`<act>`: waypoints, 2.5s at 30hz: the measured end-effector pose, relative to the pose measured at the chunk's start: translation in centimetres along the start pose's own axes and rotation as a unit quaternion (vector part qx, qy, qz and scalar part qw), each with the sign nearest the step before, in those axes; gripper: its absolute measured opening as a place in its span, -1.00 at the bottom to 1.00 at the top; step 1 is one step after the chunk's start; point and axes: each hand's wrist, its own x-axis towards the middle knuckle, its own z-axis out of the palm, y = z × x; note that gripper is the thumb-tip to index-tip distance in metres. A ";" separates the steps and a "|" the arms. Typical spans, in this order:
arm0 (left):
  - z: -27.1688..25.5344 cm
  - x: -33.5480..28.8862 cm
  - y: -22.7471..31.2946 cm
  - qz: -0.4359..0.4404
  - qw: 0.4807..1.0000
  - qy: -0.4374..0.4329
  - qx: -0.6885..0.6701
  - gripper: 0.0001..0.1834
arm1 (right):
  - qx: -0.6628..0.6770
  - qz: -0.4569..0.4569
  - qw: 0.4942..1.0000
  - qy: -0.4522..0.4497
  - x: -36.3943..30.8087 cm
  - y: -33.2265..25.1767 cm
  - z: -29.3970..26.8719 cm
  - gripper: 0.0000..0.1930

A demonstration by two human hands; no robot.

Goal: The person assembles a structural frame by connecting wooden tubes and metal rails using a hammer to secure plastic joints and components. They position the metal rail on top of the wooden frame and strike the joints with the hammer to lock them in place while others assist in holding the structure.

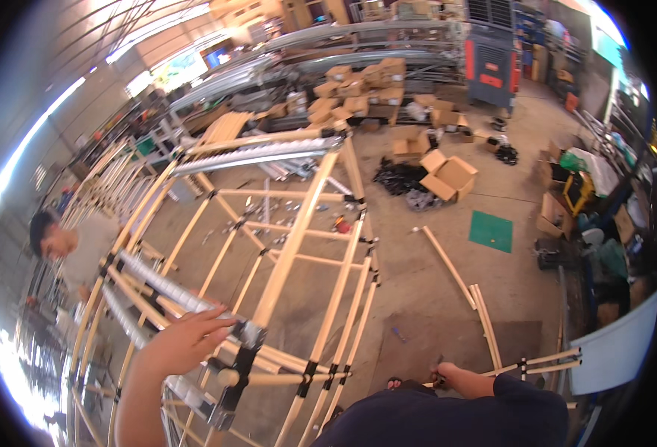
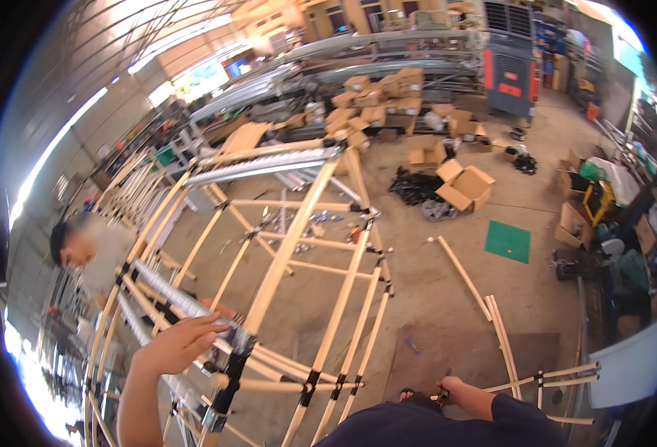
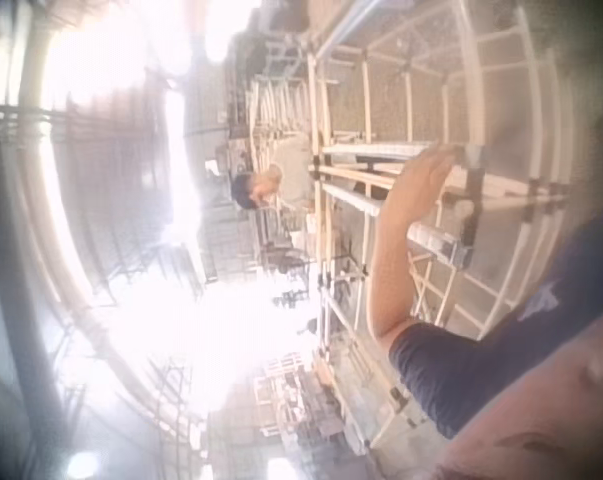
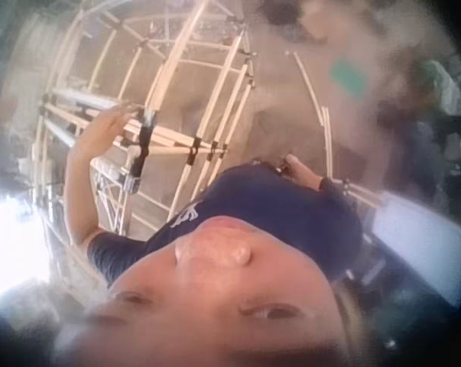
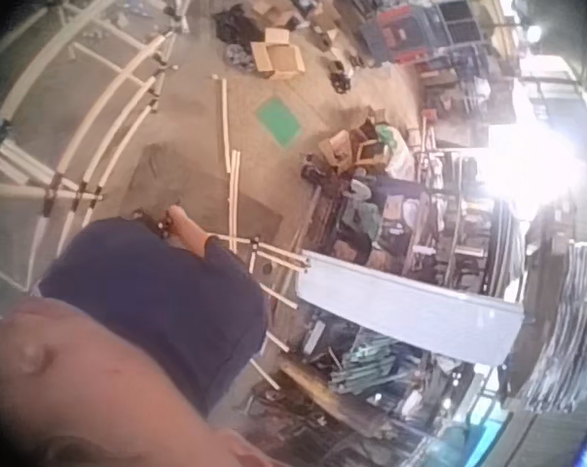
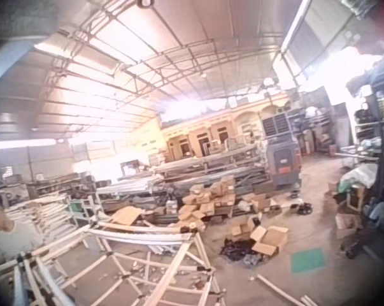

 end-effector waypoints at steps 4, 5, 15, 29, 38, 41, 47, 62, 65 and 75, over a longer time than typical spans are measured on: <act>-5.0 5.2 5.7 -0.125 0.981 -0.141 0.054 -0.40 | 0.220 0.001 0.975 0.020 -3.0 0.0 -1.6 -0.93; -6.4 7.7 8.2 -0.160 0.965 -0.177 0.107 -0.39 | 0.241 -0.013 0.970 -0.027 -0.4 -1.4 -3.0 -0.93; -11.3 27.2 14.0 0.095 0.969 0.008 0.229 -0.27 | 0.077 -0.452 0.820 -0.343 -32.3 -12.5 7.3 -0.81; -8.7 50.9 2.5 0.289 0.884 0.366 0.007 -0.54 | -0.139 -0.642 0.753 0.039 -28.2 -13.9 11.5 -0.82; -4.5 51.2 1.8 0.244 0.739 0.622 -0.084 -0.73 | -0.361 -0.797 0.473 0.105 -43.9 -32.1 21.8 -0.64; -3.8 51.5 2.8 0.231 0.723 0.634 -0.147 -0.78 | -0.362 -0.773 0.507 0.120 -49.7 -36.5 25.7 -0.63; -3.8 52.3 2.9 0.220 0.709 0.653 -0.152 -0.83 | -0.484 -0.704 0.476 0.209 -52.1 -42.3 26.6 -0.56; -3.5 53.0 2.6 0.193 0.709 0.666 -0.128 -0.79 | -0.382 -0.786 0.425 0.234 -49.7 -44.7 24.8 -0.56; -3.3 53.1 3.0 0.199 0.716 0.659 -0.121 -0.79 | -0.244 -0.786 0.564 0.067 -50.9 -44.1 25.6 -0.55; -3.6 52.9 3.1 0.204 0.709 0.662 -0.129 -0.78 | -0.278 -0.796 0.535 -0.051 -52.7 -47.4 22.4 -0.58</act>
